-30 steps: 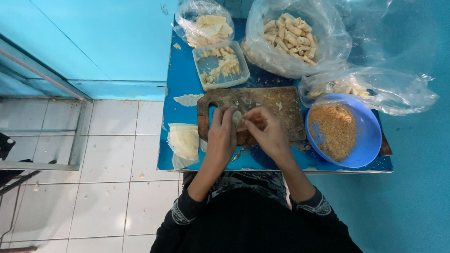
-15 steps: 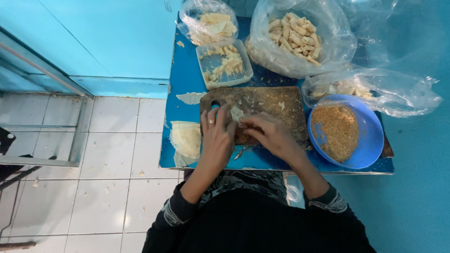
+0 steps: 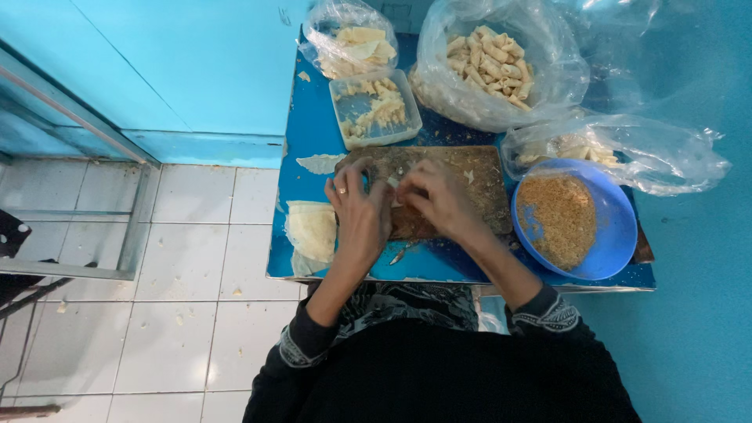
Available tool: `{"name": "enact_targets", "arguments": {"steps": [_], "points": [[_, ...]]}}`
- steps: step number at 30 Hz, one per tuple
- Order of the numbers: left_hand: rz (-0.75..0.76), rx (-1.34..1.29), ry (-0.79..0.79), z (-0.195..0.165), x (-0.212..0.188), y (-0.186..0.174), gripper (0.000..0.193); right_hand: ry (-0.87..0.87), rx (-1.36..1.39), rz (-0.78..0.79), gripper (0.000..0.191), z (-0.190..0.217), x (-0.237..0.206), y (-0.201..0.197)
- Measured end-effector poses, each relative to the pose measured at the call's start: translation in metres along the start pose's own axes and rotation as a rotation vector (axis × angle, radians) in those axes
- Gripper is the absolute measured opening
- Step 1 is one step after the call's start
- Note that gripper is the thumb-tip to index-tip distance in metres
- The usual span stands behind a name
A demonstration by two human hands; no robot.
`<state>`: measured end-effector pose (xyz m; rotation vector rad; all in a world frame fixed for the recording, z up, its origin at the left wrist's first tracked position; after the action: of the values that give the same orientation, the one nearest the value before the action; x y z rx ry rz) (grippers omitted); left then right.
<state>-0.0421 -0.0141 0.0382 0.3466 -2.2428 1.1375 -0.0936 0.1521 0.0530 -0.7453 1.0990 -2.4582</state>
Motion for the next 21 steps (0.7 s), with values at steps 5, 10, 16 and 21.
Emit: {"name": "enact_targets", "arguments": {"steps": [5, 10, 16, 21], "points": [[0.043, -0.011, 0.039, -0.001, -0.005, -0.008, 0.012, -0.119, -0.079, 0.001, 0.013, 0.0, -0.011, -0.006], [0.032, -0.089, -0.026, 0.0, 0.0, -0.005, 0.018, -0.054, -0.215, -0.047, 0.014, -0.004, -0.006, -0.006], [0.009, 0.003, 0.0, 0.004, -0.003, 0.006, 0.01, 0.069, -0.112, -0.079, 0.015, -0.006, 0.003, -0.003], [0.055, -0.03, -0.049, 0.011, -0.002, 0.012, 0.005, -0.087, -0.25, -0.219, 0.012, 0.016, -0.011, -0.005]]}}
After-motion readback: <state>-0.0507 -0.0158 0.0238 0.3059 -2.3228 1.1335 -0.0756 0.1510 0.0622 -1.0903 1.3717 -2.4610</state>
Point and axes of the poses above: each hand's wrist, its own x-axis towards the middle knuckle, its own y-axis out of the palm, z = x × y, the point moved 2 cm from there along x, towards the middle knuckle
